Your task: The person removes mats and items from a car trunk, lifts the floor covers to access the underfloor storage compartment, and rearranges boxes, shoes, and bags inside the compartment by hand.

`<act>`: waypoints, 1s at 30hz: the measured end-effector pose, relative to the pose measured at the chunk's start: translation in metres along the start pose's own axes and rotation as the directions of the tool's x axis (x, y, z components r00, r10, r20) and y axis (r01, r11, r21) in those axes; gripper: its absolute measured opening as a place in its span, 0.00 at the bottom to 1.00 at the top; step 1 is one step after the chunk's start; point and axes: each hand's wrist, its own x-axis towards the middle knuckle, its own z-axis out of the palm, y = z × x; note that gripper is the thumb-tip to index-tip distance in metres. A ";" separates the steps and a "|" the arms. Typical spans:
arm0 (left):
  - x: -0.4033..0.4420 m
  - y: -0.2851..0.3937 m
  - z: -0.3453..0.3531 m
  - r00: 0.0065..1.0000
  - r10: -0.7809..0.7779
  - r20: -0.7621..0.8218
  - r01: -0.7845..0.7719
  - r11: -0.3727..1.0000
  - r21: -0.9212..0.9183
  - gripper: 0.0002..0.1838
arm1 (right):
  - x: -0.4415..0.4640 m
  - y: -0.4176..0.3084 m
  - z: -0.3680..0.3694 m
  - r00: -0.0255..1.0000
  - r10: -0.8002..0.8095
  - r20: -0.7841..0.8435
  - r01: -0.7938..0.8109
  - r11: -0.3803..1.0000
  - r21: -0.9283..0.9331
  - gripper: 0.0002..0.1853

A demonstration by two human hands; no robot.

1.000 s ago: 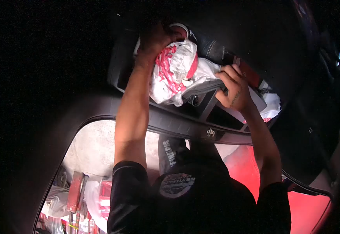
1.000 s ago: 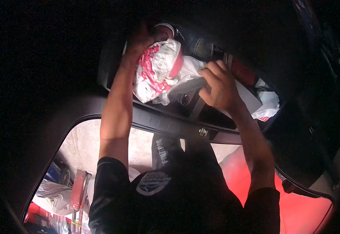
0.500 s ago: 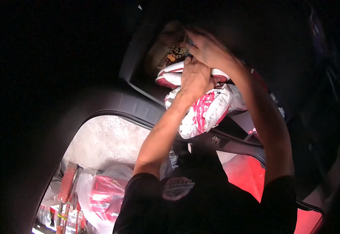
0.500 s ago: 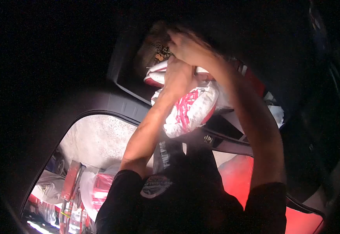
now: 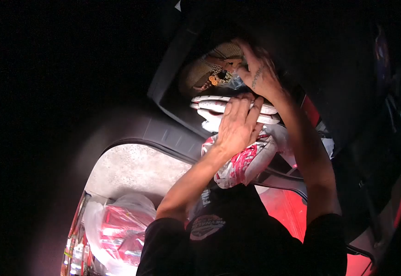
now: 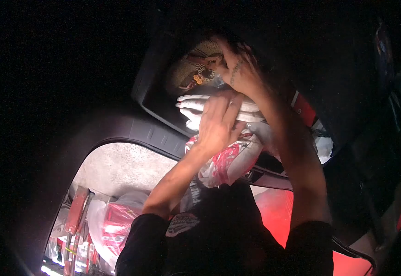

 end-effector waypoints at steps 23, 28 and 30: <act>-0.007 -0.004 0.011 1.000 -0.001 0.028 -0.002 0.993 0.120 0.32 | -0.015 0.031 -0.006 0.989 0.053 0.140 -0.044 0.997 -0.071 0.35; 0.023 -0.018 0.003 0.996 -0.084 0.026 0.072 0.951 0.302 0.32 | -0.006 0.068 0.022 0.987 0.015 0.160 -0.043 0.984 0.170 0.37; 0.029 -0.029 -0.004 0.997 -0.048 0.056 0.032 0.963 0.267 0.37 | -0.007 0.041 -0.024 0.927 0.140 0.349 -0.239 0.936 0.257 0.33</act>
